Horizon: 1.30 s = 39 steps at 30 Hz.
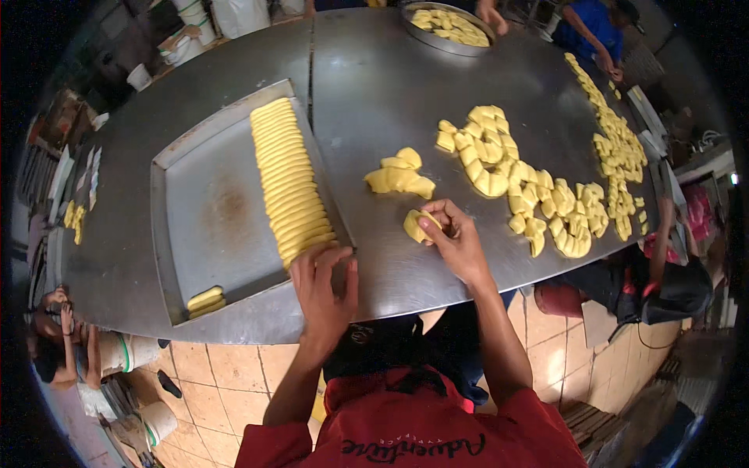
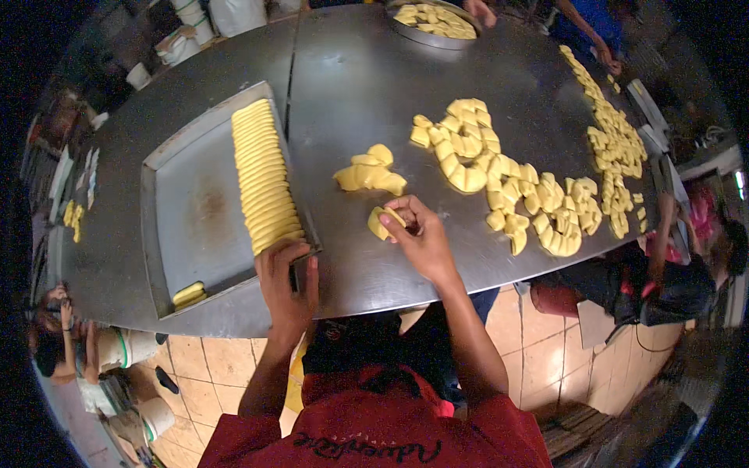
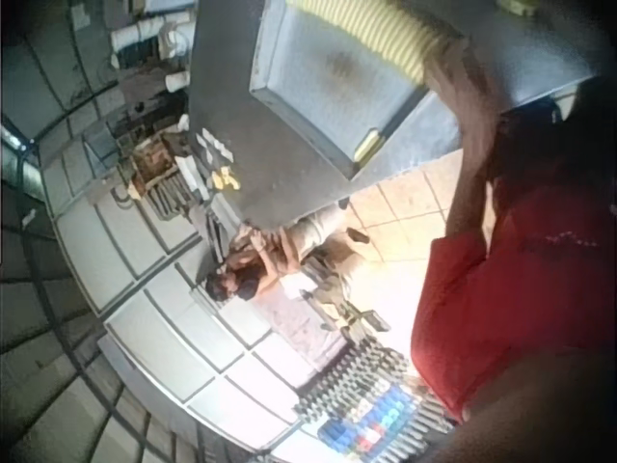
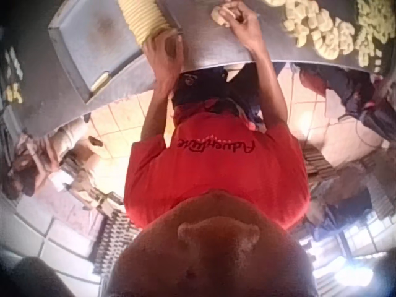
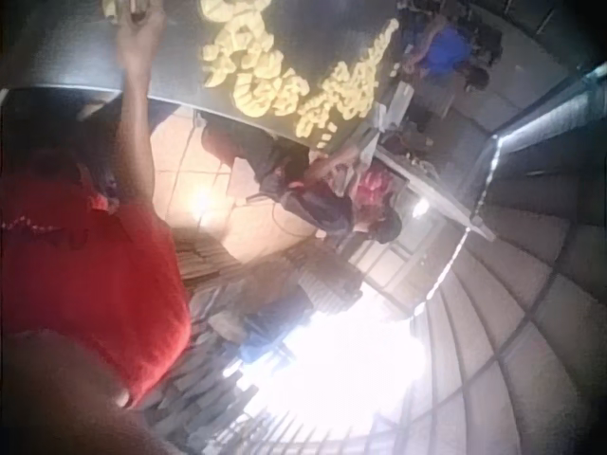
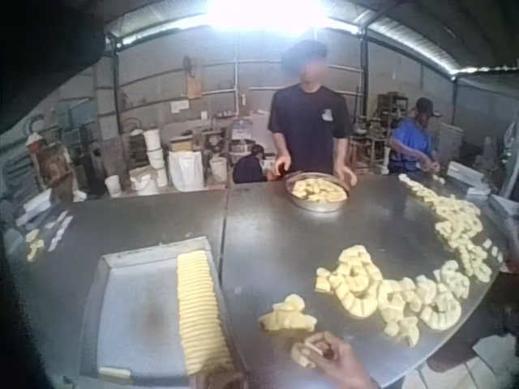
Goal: The person shapes pieces of dough into elongated rolls by hand and arranges them in rows on a baking tray.
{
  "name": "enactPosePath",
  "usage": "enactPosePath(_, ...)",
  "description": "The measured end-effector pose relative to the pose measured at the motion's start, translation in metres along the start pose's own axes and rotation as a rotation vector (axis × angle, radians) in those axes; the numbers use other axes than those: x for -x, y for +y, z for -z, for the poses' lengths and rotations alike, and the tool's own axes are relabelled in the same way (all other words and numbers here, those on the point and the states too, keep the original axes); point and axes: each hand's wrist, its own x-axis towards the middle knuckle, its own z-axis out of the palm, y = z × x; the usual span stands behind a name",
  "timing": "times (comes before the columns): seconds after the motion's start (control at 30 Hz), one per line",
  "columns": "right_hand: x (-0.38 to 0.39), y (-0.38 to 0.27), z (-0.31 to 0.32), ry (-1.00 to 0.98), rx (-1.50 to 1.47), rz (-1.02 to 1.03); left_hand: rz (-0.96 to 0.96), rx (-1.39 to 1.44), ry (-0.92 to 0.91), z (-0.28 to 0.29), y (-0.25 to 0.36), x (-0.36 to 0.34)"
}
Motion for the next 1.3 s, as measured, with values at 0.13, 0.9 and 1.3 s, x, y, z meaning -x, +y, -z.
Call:
enactPosePath(0.13,0.033,-0.021,0.033,0.07,0.581,0.088,-0.011,-0.069,-0.108,-0.018,-0.013,-0.001)
enactPosePath(0.9,0.101,-0.027,0.017,0.165,-0.196,0.038,0.576,1.015,-0.574,-0.067,0.055,-0.003)
enactPosePath(1.3,0.109,-0.014,0.042,0.289,0.111,-0.032,0.743,1.165,-0.776,-0.066,0.053,-0.008)
